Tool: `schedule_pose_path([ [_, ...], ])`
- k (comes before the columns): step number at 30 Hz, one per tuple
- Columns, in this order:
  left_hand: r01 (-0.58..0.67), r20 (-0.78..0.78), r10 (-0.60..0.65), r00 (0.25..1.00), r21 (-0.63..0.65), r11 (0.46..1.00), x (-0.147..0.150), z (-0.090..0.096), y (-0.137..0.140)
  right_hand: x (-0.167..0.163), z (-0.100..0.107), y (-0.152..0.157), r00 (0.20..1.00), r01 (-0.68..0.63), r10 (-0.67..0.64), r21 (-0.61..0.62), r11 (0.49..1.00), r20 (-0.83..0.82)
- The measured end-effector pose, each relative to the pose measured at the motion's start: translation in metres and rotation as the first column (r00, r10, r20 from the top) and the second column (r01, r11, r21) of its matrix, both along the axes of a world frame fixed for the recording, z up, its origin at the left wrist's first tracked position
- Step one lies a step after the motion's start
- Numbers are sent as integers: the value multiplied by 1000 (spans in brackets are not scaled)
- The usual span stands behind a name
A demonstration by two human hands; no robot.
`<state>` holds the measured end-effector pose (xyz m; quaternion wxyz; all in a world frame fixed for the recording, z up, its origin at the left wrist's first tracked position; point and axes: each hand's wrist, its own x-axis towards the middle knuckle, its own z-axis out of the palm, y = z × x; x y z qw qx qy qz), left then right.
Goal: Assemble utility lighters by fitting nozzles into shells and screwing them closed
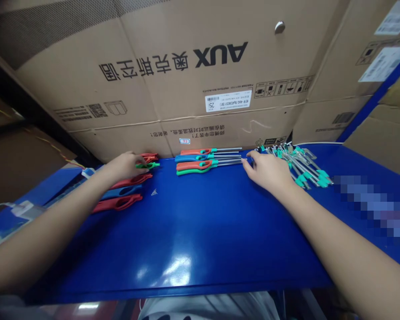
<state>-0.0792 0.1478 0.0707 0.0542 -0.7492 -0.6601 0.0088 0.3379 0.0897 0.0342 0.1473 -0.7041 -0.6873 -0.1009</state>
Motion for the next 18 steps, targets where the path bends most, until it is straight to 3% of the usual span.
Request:
schedule_pose_path([
  [5,27,-82,-25,996,25,999,0,-10,1,-1,-2,-1,999,-41,42,46,998,-1],
  [9,68,-109,-56,992,107,992,11,5,-3,-8,-2,-5,987,-142,147,82,986,-57],
  [12,155,-112,-138,984,159,975,37,16,-21,-24,-6,-16,929,-316,338,155,936,-148],
  [14,243,-111,-226,968,179,953,62,16,-41,-37,-10,-25,838,-481,518,215,850,-173],
  [16,405,-126,-387,914,199,892,89,8,-65,-48,-16,-34,681,-676,714,238,698,-162],
  [18,543,-96,-534,840,192,818,112,-5,-88,-56,-22,-39,543,-788,828,257,560,-138],
])
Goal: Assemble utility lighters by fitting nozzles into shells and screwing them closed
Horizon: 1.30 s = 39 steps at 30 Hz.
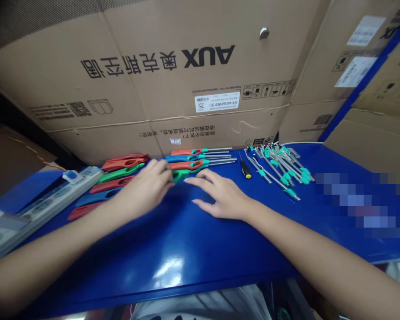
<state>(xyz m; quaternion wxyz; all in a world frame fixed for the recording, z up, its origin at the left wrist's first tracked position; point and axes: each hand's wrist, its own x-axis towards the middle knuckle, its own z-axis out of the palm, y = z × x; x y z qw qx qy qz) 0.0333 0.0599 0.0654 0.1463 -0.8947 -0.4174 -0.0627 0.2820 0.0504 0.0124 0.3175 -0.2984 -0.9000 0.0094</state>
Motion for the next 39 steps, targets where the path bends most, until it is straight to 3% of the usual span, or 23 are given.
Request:
schedule_pose_path([
  [3,168,128,-151,980,-138,976,22,-23,-21,-3,-6,-1,997,-76,75,33,997,35],
  [6,242,260,-186,948,-203,949,27,-37,-26,1,-8,4,989,-94,97,-33,995,115],
  [10,239,347,-120,930,-324,915,17,-40,-24,11,-6,10,978,-74,106,-174,982,180],
  [14,137,384,40,923,-422,896,-3,-48,-26,16,-3,12,979,-55,99,-238,970,178],
  [18,106,462,94,882,-389,915,-20,-60,-27,16,-2,13,992,-14,41,-214,977,121],
  [24,78,513,117,850,-343,936,-30,-64,-21,20,-2,22,987,84,-103,-153,985,-123],
  [33,128,705,189,683,-371,920,-27,-72,-11,31,0,27,999,15,-3,-276,961,45],
  [39,160,701,155,696,-361,919,-28,-74,-9,34,4,26,994,53,-23,-278,959,109],
])
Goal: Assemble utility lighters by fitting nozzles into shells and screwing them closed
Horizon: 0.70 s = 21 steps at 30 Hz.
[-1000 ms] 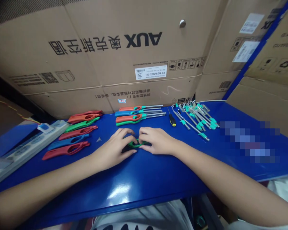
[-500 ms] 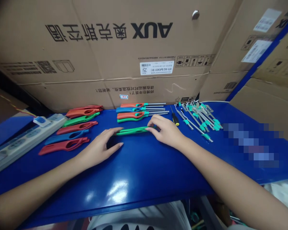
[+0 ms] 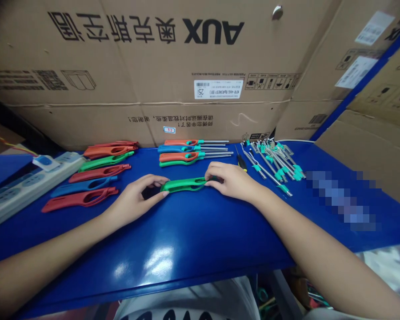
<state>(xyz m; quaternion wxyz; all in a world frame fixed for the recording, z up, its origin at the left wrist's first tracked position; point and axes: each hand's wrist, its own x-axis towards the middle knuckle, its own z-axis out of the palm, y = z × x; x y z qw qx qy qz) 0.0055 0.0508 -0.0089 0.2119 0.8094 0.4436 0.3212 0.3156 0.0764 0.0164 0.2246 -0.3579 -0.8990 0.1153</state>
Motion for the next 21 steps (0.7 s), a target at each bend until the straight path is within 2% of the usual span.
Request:
schedule_pose_path([
  [3,17,1,-18,1000,10,1000,-1,-2,1,-1,0,-1,1000,30,-30,4,1000,-1],
  [8,10,13,-10,1000,22,1000,-1,-5,2,-4,0,-2,967,242,-238,43,969,-94],
  [10,8,8,-8,1000,24,1000,-1,-5,2,-5,3,-2,947,289,-287,-8,957,-147],
  [11,6,6,-6,1000,24,1000,-1,-5,2,-4,5,-3,948,272,-280,-70,960,-153],
  [13,8,4,-8,1000,21,1000,-1,-5,1,-3,8,-5,973,156,-191,-246,957,-127],
  [16,10,5,-10,1000,22,1000,-1,-4,1,-2,9,-8,997,-38,4,-478,877,-73],
  [18,8,4,-8,1000,27,1000,-1,-4,1,-3,7,-10,997,-79,63,-526,847,-48],
  [21,15,-9,-15,1000,28,999,-1,-4,1,-6,3,-10,997,-76,76,-500,863,-21],
])
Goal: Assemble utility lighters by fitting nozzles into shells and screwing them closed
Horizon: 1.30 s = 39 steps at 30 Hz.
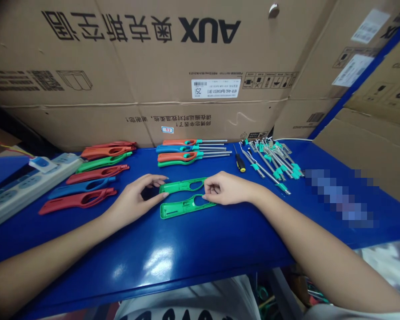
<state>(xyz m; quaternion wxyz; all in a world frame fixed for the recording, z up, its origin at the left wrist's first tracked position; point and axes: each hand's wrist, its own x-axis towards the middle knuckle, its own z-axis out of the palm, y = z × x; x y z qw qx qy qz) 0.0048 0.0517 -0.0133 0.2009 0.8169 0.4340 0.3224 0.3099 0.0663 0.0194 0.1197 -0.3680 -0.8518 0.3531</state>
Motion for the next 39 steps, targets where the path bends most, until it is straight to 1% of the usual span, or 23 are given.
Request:
schedule_pose_path([
  [2,10,-18,-9,1000,14,1000,1,1,-1,-1,-1,0,1000,-5,5,35,999,9],
  [4,15,-52,-12,999,53,998,2,4,-3,0,1,1,1000,-18,17,80,997,23],
  [6,16,-95,-5,995,113,993,4,9,-8,3,5,4,998,11,-21,179,984,51],
  [7,19,-114,-3,994,142,990,5,11,-10,6,8,6,994,57,-78,253,966,72],
  [8,34,-131,-13,991,166,986,7,14,-13,10,11,8,982,123,-164,339,933,94],
  [9,60,-153,-32,988,179,982,8,17,-16,15,14,11,955,208,-277,424,881,108],
  [10,94,-180,-60,982,189,977,9,19,-19,22,17,14,907,302,-405,495,815,115],
  [11,135,-214,-92,973,194,972,11,20,-22,30,20,18,839,397,-531,539,743,115],
  [12,172,-250,-121,961,197,965,12,20,-25,39,22,22,752,497,-650,555,667,109],
  [13,209,-285,-147,947,198,958,13,20,-27,49,23,26,662,578,-739,542,610,126],
  [15,262,-340,-184,922,199,944,14,18,-30,69,24,35,510,656,-834,532,535,210],
  [16,277,-357,-194,914,198,940,14,16,-31,78,23,39,471,670,-846,523,527,249],
  [17,285,-367,-199,909,196,938,14,15,-31,86,21,43,450,677,-851,517,524,272],
  [20,288,-369,-199,908,203,936,13,13,-28,98,13,50,464,672,-838,504,544,287],
  [22,287,-362,-198,911,213,934,13,13,-27,98,8,53,479,666,-830,497,555,286],
  [25,275,-354,-188,916,214,937,10,13,-26,91,2,54,492,660,-827,503,558,271],
  [28,259,-347,-184,920,185,948,6,13,-26,87,-1,54,515,658,-825,509,555,234],
  [30,261,-340,-190,921,177,949,4,14,-25,86,0,54,523,673,-830,502,543,195],
  [35,300,-350,-227,909,172,938,0,22,-21,84,5,56,534,752,-844,426,503,53],
  [36,308,-362,-233,902,164,937,0,25,-20,82,6,56,547,763,-837,401,507,17],
  [37,316,-375,-239,896,158,936,-1,27,-18,80,7,55,568,768,-823,371,522,-18],
  [39,332,-398,-252,882,146,932,-4,31,-15,73,10,51,627,756,-775,298,582,-79],
])
